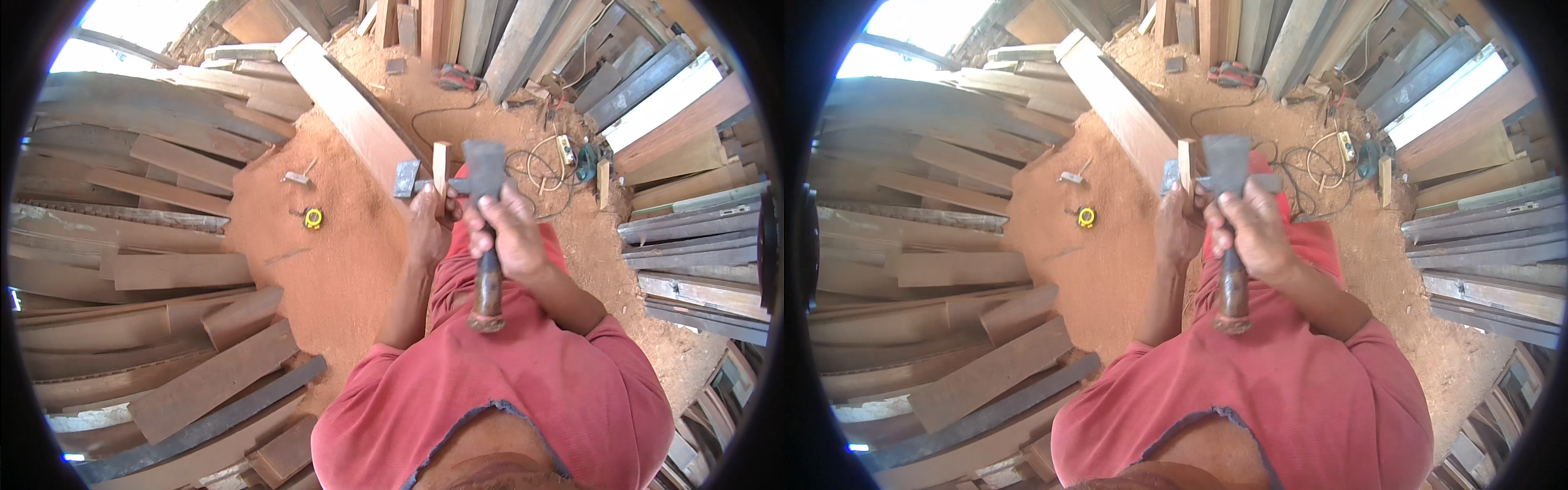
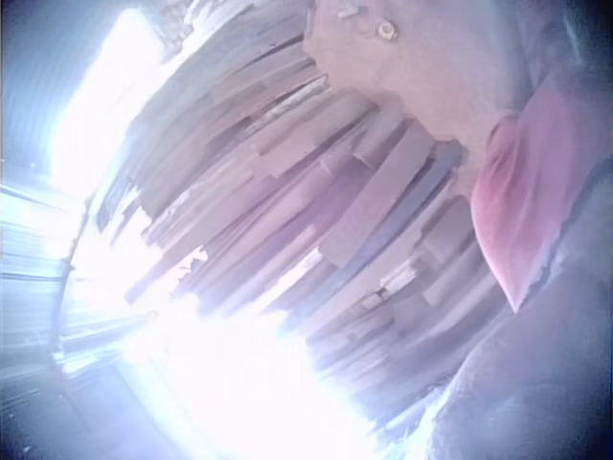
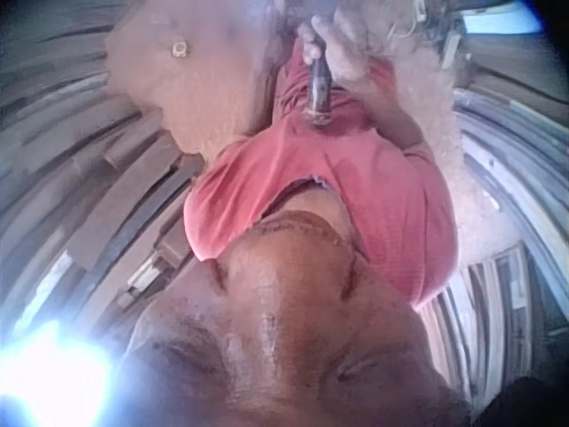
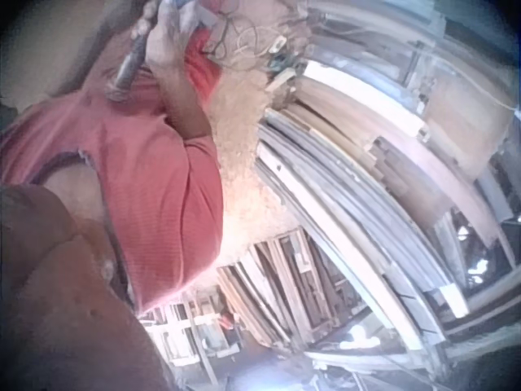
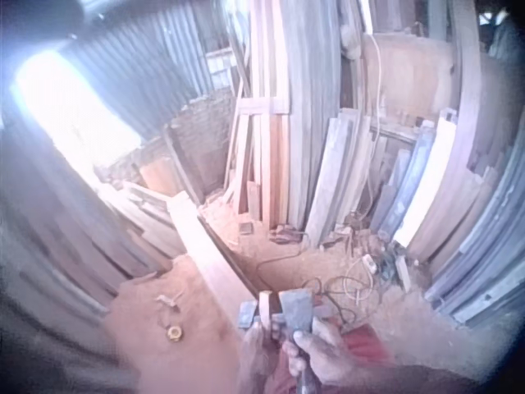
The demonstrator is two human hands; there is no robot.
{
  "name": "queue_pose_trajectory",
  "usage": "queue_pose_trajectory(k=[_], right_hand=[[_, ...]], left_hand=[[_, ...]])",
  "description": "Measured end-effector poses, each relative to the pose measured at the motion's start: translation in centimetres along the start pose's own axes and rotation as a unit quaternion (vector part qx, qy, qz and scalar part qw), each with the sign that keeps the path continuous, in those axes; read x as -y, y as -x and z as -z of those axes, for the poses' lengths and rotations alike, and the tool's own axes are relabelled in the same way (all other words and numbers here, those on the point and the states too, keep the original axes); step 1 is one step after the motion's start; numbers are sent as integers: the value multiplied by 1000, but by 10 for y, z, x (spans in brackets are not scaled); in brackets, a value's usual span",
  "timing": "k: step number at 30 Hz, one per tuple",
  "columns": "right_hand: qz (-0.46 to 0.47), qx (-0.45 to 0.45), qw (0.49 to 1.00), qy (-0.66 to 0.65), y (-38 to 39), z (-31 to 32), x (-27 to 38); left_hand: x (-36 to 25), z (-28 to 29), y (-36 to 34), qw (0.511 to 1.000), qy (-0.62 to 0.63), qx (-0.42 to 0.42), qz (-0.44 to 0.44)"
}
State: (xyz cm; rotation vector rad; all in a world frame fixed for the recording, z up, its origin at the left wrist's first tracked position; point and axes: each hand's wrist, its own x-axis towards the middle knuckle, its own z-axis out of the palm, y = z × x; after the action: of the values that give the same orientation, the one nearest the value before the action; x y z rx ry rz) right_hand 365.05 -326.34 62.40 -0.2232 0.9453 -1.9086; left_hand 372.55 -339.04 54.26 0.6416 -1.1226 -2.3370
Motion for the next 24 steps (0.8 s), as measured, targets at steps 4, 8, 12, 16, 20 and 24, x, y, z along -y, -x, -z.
queue_pose_trajectory(k=[4, 8, 12, 16, 20, 24], right_hand=[[-60, 56, 996, 30, 7, -22, -9], [-69, 93, 993, 39, 18, -18, -19], [-6, 27, 999, 35, 31, -14, -6], [18, -28, 998, 44, 44, 1, 26], [-5, -59, 998, -10, 23, 10, 10], [-24, 26, 999, 9, 9, -5, -6]], left_hand=[[-35, -34, -7, 995, -70, -68, 8], [-20, -4, 4, 994, -104, 40, -6], [-25, -7, 38, 991, -67, 116, 11], [12, 21, 77, 993, -44, 106, 37], [10, 11, 43, 994, 88, 59, 35], [-11, -15, 4, 996, 85, 23, 25]])
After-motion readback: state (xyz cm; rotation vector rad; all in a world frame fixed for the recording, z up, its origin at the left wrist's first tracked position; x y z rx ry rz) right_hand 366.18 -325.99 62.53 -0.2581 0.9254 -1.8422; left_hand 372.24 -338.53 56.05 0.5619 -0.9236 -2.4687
